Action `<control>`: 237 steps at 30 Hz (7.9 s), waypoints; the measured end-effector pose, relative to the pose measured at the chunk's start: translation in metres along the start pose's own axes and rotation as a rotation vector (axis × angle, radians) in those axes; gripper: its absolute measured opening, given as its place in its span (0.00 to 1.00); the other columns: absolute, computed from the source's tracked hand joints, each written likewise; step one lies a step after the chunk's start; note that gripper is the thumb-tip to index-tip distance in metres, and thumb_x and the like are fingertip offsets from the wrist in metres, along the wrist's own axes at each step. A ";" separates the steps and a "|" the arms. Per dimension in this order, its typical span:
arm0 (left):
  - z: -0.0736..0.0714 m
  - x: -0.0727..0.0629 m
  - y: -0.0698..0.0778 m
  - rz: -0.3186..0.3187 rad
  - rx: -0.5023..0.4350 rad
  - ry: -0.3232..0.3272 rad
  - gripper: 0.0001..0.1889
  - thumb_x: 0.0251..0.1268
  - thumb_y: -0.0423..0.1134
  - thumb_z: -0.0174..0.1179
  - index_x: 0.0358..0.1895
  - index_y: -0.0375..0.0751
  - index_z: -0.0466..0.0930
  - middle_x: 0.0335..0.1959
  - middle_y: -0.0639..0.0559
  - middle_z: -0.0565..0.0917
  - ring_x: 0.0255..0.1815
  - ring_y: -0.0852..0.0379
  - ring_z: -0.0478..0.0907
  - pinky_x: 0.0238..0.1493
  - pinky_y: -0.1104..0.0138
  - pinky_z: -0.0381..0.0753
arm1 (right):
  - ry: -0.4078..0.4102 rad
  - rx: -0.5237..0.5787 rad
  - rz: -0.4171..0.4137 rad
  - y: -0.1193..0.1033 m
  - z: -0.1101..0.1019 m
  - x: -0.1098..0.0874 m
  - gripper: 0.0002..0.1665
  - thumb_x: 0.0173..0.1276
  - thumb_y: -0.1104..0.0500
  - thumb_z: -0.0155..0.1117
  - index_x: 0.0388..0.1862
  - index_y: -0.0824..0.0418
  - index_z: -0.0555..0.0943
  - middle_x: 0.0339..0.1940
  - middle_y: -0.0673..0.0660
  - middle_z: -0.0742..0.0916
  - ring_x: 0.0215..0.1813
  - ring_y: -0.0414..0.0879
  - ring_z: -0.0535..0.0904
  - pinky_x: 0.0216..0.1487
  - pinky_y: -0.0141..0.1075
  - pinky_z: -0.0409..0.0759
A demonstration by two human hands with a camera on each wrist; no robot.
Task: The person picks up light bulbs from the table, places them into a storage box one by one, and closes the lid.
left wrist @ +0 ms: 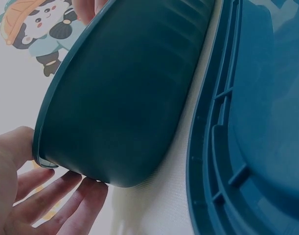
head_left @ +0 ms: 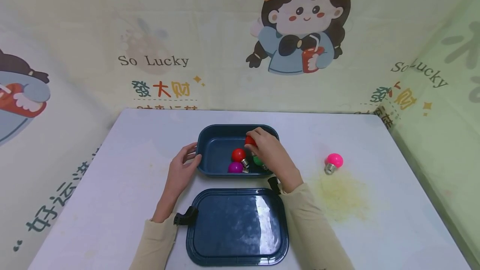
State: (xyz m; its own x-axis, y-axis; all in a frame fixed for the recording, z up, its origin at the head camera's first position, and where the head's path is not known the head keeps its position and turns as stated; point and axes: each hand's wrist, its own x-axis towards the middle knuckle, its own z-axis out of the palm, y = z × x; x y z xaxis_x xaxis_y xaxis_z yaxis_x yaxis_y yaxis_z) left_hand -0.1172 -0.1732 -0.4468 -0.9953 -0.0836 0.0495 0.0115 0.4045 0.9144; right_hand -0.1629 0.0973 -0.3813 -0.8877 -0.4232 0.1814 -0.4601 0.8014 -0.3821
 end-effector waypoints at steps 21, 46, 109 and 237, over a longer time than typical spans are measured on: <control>-0.002 -0.001 0.003 0.003 -0.025 -0.012 0.25 0.73 0.43 0.59 0.70 0.44 0.70 0.64 0.40 0.77 0.63 0.45 0.77 0.62 0.50 0.77 | -0.058 -0.009 0.005 0.003 0.024 0.012 0.22 0.68 0.58 0.69 0.57 0.66 0.80 0.50 0.60 0.84 0.49 0.51 0.82 0.55 0.39 0.84; 0.000 -0.001 0.003 -0.010 -0.024 0.000 0.25 0.72 0.41 0.60 0.69 0.44 0.71 0.64 0.41 0.77 0.62 0.45 0.78 0.62 0.49 0.78 | -0.127 -0.073 0.065 0.006 0.033 0.018 0.25 0.71 0.58 0.65 0.63 0.67 0.76 0.57 0.63 0.83 0.57 0.54 0.80 0.59 0.43 0.82; 0.000 -0.002 0.002 0.000 -0.004 0.004 0.25 0.72 0.41 0.59 0.70 0.45 0.70 0.64 0.41 0.76 0.63 0.44 0.77 0.62 0.50 0.78 | 0.066 -0.144 0.176 0.087 -0.048 -0.069 0.24 0.66 0.62 0.69 0.58 0.72 0.78 0.58 0.69 0.79 0.61 0.64 0.72 0.58 0.56 0.80; -0.004 0.001 0.005 -0.012 -0.017 -0.011 0.25 0.73 0.40 0.59 0.70 0.45 0.70 0.64 0.41 0.77 0.62 0.45 0.77 0.62 0.51 0.78 | -0.034 0.005 0.141 0.002 -0.047 -0.013 0.21 0.66 0.58 0.71 0.55 0.66 0.83 0.51 0.63 0.85 0.56 0.57 0.80 0.57 0.47 0.83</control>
State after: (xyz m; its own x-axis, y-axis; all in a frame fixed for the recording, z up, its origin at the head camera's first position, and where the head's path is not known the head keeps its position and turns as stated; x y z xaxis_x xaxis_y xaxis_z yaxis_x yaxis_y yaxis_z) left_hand -0.1174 -0.1747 -0.4403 -0.9963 -0.0784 0.0341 0.0010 0.3879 0.9217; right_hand -0.1529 0.1241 -0.3420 -0.9423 -0.3209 0.0955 -0.3311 0.8517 -0.4061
